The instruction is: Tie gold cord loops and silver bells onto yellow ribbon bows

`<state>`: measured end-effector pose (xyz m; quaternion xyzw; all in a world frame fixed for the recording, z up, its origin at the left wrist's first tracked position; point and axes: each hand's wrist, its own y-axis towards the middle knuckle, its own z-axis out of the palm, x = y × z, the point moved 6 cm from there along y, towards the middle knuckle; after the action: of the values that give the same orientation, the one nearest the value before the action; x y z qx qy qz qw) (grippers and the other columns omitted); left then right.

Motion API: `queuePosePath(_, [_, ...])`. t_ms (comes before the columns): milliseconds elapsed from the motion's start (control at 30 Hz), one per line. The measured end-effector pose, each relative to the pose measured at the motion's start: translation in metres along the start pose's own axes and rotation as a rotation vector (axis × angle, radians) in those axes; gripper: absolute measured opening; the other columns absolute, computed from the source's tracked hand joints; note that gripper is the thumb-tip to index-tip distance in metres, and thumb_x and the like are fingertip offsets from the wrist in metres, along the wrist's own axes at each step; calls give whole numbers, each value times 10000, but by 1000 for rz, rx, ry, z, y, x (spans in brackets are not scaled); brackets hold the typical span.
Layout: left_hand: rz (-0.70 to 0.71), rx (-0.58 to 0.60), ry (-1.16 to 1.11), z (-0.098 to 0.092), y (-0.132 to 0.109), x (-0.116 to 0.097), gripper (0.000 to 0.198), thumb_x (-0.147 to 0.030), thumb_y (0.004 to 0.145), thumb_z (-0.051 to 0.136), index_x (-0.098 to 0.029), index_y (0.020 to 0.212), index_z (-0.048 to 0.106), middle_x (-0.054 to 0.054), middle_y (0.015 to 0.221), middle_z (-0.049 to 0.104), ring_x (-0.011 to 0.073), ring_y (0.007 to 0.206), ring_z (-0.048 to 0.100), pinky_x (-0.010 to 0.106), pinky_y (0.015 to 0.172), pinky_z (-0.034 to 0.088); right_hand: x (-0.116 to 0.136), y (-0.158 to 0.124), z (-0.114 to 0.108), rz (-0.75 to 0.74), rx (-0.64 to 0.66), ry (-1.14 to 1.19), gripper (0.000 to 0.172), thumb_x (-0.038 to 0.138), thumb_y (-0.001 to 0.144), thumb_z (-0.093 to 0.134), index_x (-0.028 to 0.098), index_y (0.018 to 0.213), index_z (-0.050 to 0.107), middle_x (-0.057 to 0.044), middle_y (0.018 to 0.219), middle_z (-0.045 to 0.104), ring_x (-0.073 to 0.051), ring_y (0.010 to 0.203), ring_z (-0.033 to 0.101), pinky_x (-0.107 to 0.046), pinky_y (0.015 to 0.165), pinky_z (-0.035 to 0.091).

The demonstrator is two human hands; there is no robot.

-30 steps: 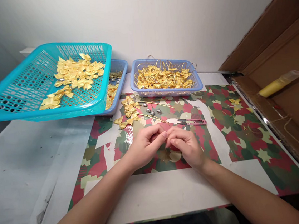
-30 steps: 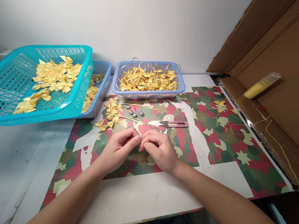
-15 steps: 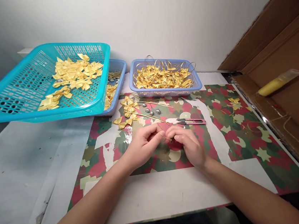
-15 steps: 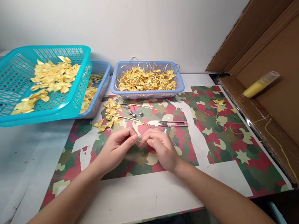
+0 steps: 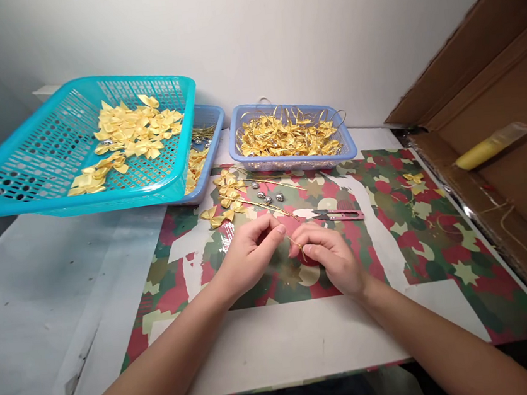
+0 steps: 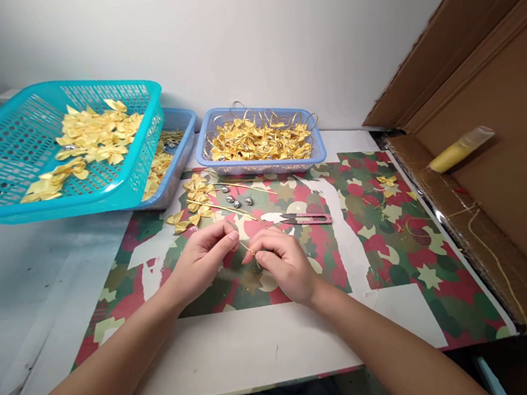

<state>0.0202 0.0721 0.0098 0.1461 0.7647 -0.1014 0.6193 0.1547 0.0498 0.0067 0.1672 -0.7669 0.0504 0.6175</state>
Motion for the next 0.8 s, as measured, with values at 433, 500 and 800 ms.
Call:
queuePosePath(433, [233,-254,363,-11,-5,-19,27,-194,813,553,-196,795,573,28,849,540,177,810,500,303,727,409,2,0,0,-50,-27,-99,256,209,915,456,205,727,629,-22,778,645,-172,778,574,-377,875,384])
queuePosePath(500, [322,-256,416,-9,-8,-25,59,-184,784,572,-202,728,575,23,805,522,185,812,504,318,747,415,1,0,0,-52,-40,-108,258,223,922,455,203,725,619,-27,771,640,-177,786,572,-362,827,403])
queuePosePath(800, [363,-200,486,0,-12,-28,76,-202,766,657,-197,697,626,5,693,552,168,711,491,314,680,396,9,-3,-1,-120,-138,-274,248,184,924,436,203,699,539,-31,744,602,-182,757,514,-343,721,399])
